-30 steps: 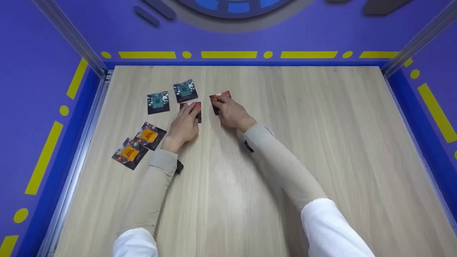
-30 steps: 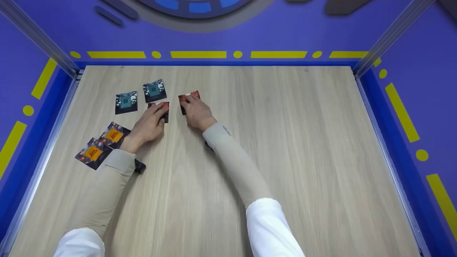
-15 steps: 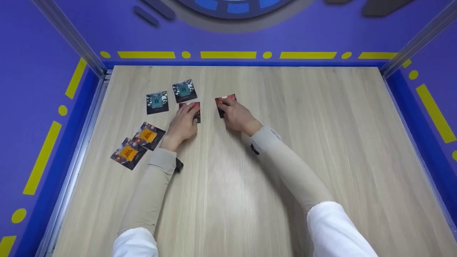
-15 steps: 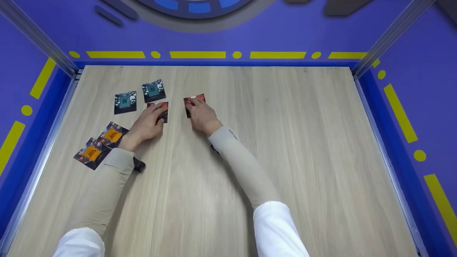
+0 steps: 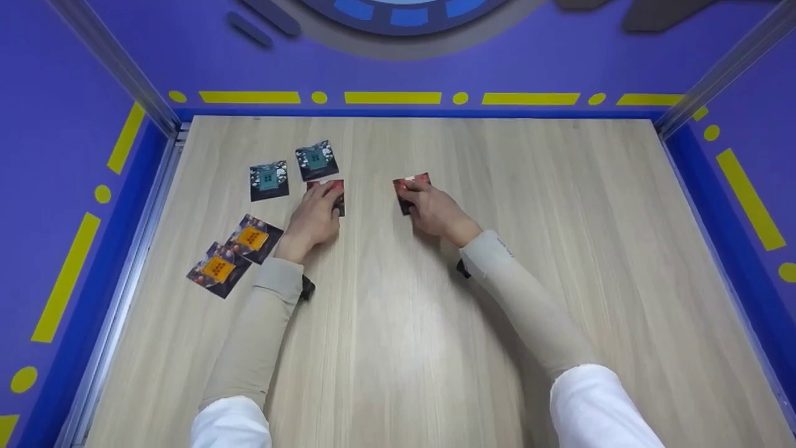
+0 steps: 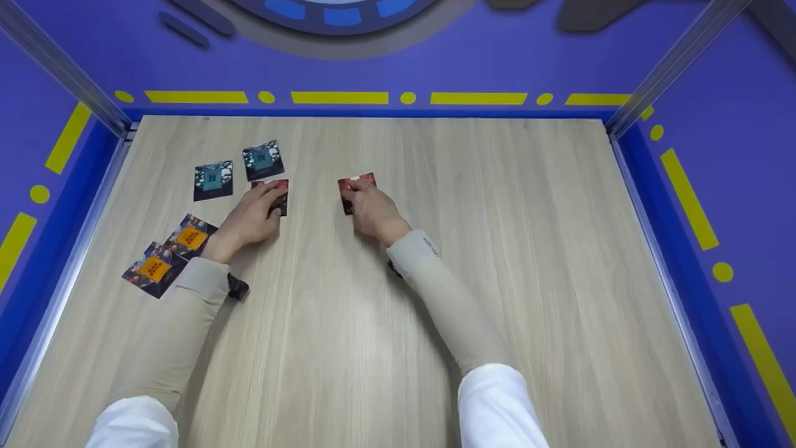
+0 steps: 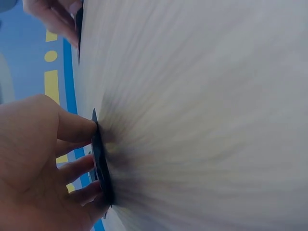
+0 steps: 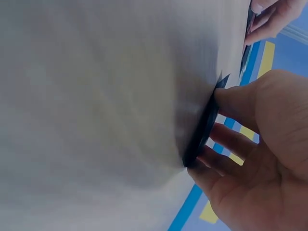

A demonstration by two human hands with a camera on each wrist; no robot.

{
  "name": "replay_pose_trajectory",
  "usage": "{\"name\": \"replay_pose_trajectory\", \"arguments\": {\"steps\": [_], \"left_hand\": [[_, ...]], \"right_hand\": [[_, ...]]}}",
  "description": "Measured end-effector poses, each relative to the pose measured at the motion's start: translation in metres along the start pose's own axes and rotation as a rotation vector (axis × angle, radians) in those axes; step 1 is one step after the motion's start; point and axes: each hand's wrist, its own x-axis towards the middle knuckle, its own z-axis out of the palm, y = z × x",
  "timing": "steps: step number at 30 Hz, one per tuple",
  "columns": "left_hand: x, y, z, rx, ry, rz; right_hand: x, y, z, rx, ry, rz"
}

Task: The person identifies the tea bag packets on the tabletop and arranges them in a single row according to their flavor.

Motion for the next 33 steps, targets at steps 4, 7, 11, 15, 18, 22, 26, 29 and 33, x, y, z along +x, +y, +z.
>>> {"name": "replay_pose_trajectory", "arguments": {"steps": [4,7,11,15,18,22,26,29,33], "left_hand": [[0.001,-0.002,0.000,0.011,-0.012,-0.008],[0.000,-0.003,-0.001,0.007,-0.016,-0.005],[0.002,-0.002,-0.001,0.007,-0.009,0.010],[0.004,0.000,-0.001,0.014,-0.012,0.008],[0.005,0.002,-0.002,0.011,-0.020,0.003],[0.005,0.004,-0.005,0.004,-0.023,-0.004],[0.005,0.003,-0.007,0.002,-0.022,-0.006],[0.005,0.002,-0.006,0.005,-0.024,-0.005],[0.005,0.003,-0.004,0.010,-0.015,0.002]], "right_hand": [[-0.012,0.009,-0.001,0.023,0.010,-0.007],[-0.022,0.015,-0.002,0.043,0.023,0.005],[-0.037,0.025,-0.003,0.072,0.045,0.047],[-0.054,0.034,-0.004,0.075,0.059,0.063],[-0.066,0.041,-0.005,0.075,0.085,0.065],[-0.079,0.048,-0.006,0.091,0.121,0.071],[-0.090,0.054,-0.007,0.093,0.131,0.076],[-0.101,0.058,-0.005,0.087,0.141,0.082],[-0.115,0.064,-0.004,0.092,0.159,0.089]]}}
